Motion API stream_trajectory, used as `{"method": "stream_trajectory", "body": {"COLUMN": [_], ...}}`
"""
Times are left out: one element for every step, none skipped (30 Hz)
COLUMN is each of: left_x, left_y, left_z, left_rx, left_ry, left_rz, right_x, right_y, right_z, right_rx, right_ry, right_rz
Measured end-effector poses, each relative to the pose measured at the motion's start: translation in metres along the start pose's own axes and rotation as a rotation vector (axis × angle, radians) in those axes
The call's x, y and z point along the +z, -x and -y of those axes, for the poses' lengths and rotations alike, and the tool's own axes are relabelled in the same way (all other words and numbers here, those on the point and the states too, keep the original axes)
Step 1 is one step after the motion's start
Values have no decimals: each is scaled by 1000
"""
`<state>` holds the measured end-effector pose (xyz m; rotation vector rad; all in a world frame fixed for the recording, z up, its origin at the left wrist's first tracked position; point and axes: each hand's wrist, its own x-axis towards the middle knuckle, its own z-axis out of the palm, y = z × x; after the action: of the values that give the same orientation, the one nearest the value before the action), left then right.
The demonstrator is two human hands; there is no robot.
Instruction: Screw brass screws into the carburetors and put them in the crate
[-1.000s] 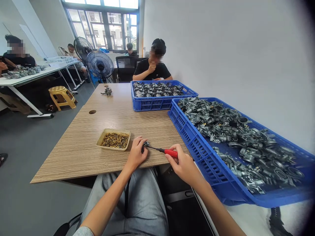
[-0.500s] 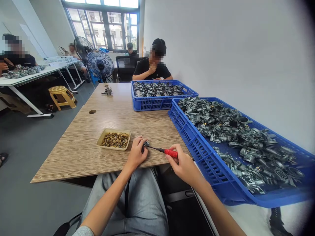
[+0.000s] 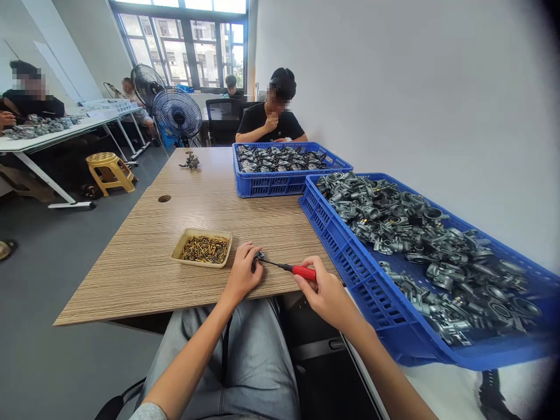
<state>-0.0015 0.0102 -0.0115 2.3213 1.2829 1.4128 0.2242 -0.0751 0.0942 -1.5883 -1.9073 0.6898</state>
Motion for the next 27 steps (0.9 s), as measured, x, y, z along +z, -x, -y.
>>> {"method": "stream_trajectory", "body": {"left_x": [0,0,0,0,0,0,0,0,0,0,0,0,0,0,0,0,0,-1,-1,-1,0,0,0,0,0,0,0], "left_y": [0,0,0,0,0,0,0,0,0,1,1,1,1,1,0,0,0,0,0,0,0,0,0,0,0,0,0], "left_z": [0,0,1,1,1,1,1,1,2,2,2,2,2,2,1,1,1,0,0,0,0,0,0,0,0,0,0], "left_rx": [1,3,4,5,5,5,5,5,4,4,3,2,2,2,2,2,3,2,1,0,-3,-5,-6,-5,-4,-3,-4], "left_ry": [-1,-1,0,2,3,5,5,5,4,2,0,-1,-3,-3,-3,-3,-2,-2,-2,-3,-3,-4,-4,-4,-3,-2,0], "left_rz": [-2,-3,-4,-4,-3,-2,-2,-1,0,1,0,1,0,-1,-1,-1,-1,-2,-2,-3,-4,-5,-4,-2,1,2,5], "right_x": [0,0,0,0,0,1,1,1,1,1,1,1,1,1,1,1,1,1,1,1,2,2,2,2,2,2,2], "right_y": [0,0,1,1,1,0,0,0,-1,-1,-1,-1,-1,-1,-1,-1,-1,-1,-1,-1,-1,-1,-1,-1,-1,-1,-1], "right_z": [0,-1,-1,-1,-1,-1,-1,-1,-1,-1,-1,-1,-1,-1,-1,-1,-2,-2,-3,-3,-4,-5,-5,-6,-6,-6,-6], "right_rx": [-2,-4,-7,-11,-14,-17,-18,-17,-15,-14,-14,-14,-14,-15,-15,-14,-14,-15,-17,-18,-20,-21,-21,-19,-16,-12,-10], "right_ry": [-1,-1,1,5,8,11,13,14,15,14,12,10,9,8,6,5,2,-1,-3,-2,3,8,10,8,3,-1,-4], "right_rz": [1,3,4,5,6,7,8,8,7,4,3,1,-1,-1,-1,1,1,2,3,1,-2,-5,-7,-7,-7,-5,-4]}}
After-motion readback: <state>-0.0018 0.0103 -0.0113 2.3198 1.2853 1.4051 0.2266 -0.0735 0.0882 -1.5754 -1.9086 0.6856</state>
